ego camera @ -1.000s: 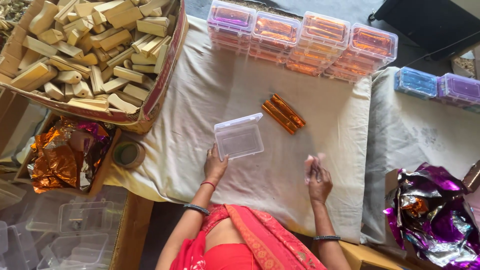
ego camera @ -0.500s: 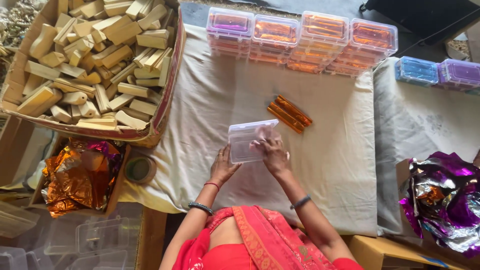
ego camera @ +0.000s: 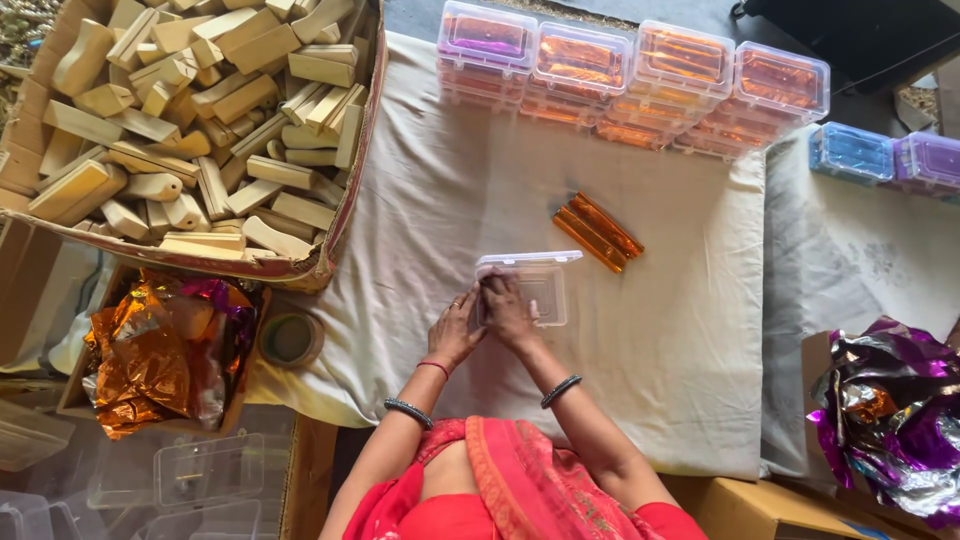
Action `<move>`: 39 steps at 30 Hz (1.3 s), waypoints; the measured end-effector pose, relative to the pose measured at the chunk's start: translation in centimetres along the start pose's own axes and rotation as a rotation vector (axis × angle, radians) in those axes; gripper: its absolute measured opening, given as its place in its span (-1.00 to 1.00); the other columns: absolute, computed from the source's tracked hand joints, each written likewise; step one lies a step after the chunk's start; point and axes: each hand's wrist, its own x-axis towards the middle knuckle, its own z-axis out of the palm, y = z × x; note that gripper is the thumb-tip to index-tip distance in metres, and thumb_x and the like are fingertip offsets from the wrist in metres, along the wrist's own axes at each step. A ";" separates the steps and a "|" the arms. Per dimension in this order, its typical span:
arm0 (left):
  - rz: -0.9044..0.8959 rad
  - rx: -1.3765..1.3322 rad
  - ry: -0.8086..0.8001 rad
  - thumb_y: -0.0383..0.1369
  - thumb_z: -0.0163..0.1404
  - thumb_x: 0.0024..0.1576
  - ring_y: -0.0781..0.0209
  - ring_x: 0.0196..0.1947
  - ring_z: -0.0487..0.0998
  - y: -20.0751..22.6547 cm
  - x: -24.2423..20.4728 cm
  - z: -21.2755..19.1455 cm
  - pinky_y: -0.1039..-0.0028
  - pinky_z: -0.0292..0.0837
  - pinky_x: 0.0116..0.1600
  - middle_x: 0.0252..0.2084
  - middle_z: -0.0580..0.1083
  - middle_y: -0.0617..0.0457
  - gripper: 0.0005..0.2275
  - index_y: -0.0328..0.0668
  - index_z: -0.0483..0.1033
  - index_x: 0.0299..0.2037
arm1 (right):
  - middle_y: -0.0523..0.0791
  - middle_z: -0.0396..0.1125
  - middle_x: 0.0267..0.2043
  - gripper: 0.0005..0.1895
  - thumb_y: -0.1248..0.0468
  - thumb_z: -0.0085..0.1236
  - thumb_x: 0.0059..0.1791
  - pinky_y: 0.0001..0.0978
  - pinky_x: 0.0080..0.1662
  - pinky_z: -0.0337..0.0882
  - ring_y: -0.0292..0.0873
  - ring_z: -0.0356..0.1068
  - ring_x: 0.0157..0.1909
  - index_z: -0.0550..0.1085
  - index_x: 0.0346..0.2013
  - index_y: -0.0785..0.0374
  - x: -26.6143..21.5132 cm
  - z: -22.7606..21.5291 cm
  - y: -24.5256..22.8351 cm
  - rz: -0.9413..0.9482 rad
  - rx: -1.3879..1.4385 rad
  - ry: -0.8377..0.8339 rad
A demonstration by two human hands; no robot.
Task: The person wipes a small wooden block with a cloth, then wraps it in a sheet of shiny orange foil. They fold the foil tightly around the block and place the wrapped item into a clear plastic container. The person repeats this process with a second wooden block, placing it into the same container.
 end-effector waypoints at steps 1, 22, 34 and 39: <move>0.013 0.005 0.013 -0.16 0.27 -0.01 0.03 0.29 0.39 -0.3 -0.1 0.3 0.23 0.42 0.24 0.38 0.27 0.09 -0.09 0.31 -0.08 0.52 | 0.01 0.29 0.28 -0.46 0.20 0.24 -0.19 0.05 0.38 0.13 0.15 0.15 0.38 0.52 0.08 0.23 -0.3 0.2 -0.2 -0.119 0.023 -0.026; 0.010 0.136 0.009 0.03 0.24 -0.03 0.02 0.18 0.46 0.8 -0.6 -0.5 0.19 0.50 0.13 0.37 0.27 0.17 -0.09 0.42 -0.08 0.51 | -0.11 0.38 0.20 -0.57 0.17 0.26 -0.19 -0.03 0.19 0.33 0.03 0.25 0.30 0.59 -0.04 0.14 -2.1 -3.7 0.2 -0.123 -0.042 -0.120; -0.026 0.160 -0.011 0.05 0.21 0.00 -0.01 0.07 0.50 2.3 -0.8 -1.6 0.15 0.54 0.05 0.35 0.27 0.19 -0.13 0.40 -0.05 0.51 | 0.06 0.51 -0.22 -0.58 -0.06 0.12 -0.04 -0.05 -0.04 0.51 0.08 0.52 -0.11 0.64 -0.32 0.23 -1.3 -0.6 5.3 0.255 -0.229 -0.573; 0.001 0.135 0.010 0.00 0.19 0.03 -0.03 0.07 0.52 1.4 -0.7 -0.5 0.14 0.54 0.07 0.37 0.28 0.19 -0.17 0.39 -0.02 0.52 | 0.08 0.51 -0.20 -0.62 0.00 0.12 -0.07 0.00 -0.06 0.49 0.13 0.51 -0.13 0.63 -0.28 0.24 -0.2 -1.4 -0.2 0.270 0.052 -0.473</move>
